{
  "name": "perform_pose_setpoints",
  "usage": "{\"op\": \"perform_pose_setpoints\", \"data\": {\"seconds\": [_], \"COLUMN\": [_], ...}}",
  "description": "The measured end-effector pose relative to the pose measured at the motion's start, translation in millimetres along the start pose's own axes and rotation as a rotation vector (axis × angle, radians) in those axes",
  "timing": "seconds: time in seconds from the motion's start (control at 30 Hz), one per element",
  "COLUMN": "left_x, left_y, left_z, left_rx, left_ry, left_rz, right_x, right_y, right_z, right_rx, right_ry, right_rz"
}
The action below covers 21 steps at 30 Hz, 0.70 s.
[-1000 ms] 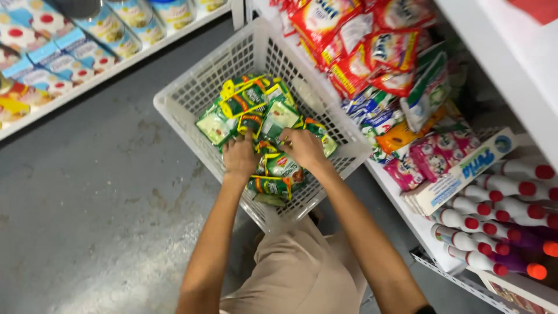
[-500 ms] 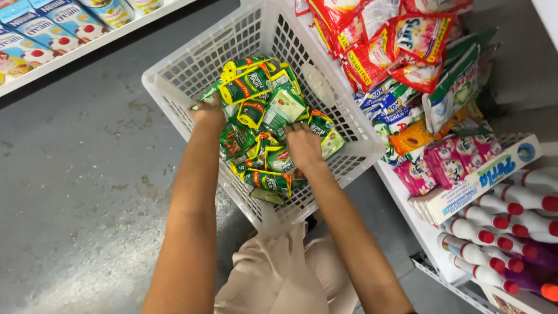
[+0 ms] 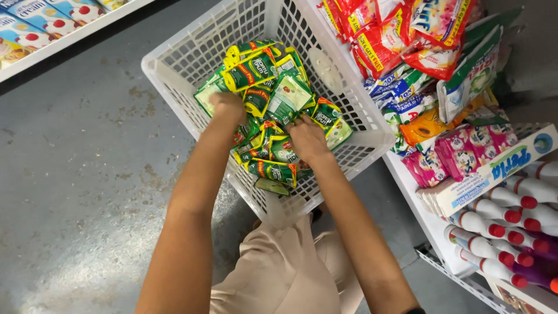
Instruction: Restocking and organizing food packets from a basket onto grocery store shelves.
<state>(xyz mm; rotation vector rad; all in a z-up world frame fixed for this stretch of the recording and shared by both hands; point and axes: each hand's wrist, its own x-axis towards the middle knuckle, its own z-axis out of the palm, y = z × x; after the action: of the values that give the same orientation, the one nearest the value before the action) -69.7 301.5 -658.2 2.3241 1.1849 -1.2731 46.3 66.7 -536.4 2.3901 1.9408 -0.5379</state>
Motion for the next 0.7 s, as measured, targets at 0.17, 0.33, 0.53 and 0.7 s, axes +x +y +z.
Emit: {"op": "perform_pose_setpoints", "data": {"seconds": [0.17,0.33,0.53,0.7], "left_x": [-48.3,-35.8,-62.1,-170.6], "left_y": [-11.5,-13.5,-11.9,-38.7], "left_z": [-20.3,1.5,-20.8,-44.8], "left_rx": [-0.205,-0.188,-0.149,-0.532], "left_ry": [-0.305,-0.447,-0.304,0.307], "left_rz": [0.116,0.167,0.186,0.485], "right_x": [2.6,3.0,-2.6,13.2], "right_y": [2.6,3.3,-5.2,-7.3], "right_z": [12.2,13.5,-10.2,-29.8], "right_rx": [-0.027,-0.031,0.075,0.526], "right_ry": [0.018,0.029,0.034,-0.077], "right_rz": [-0.008,-0.004,-0.016,0.288]}}
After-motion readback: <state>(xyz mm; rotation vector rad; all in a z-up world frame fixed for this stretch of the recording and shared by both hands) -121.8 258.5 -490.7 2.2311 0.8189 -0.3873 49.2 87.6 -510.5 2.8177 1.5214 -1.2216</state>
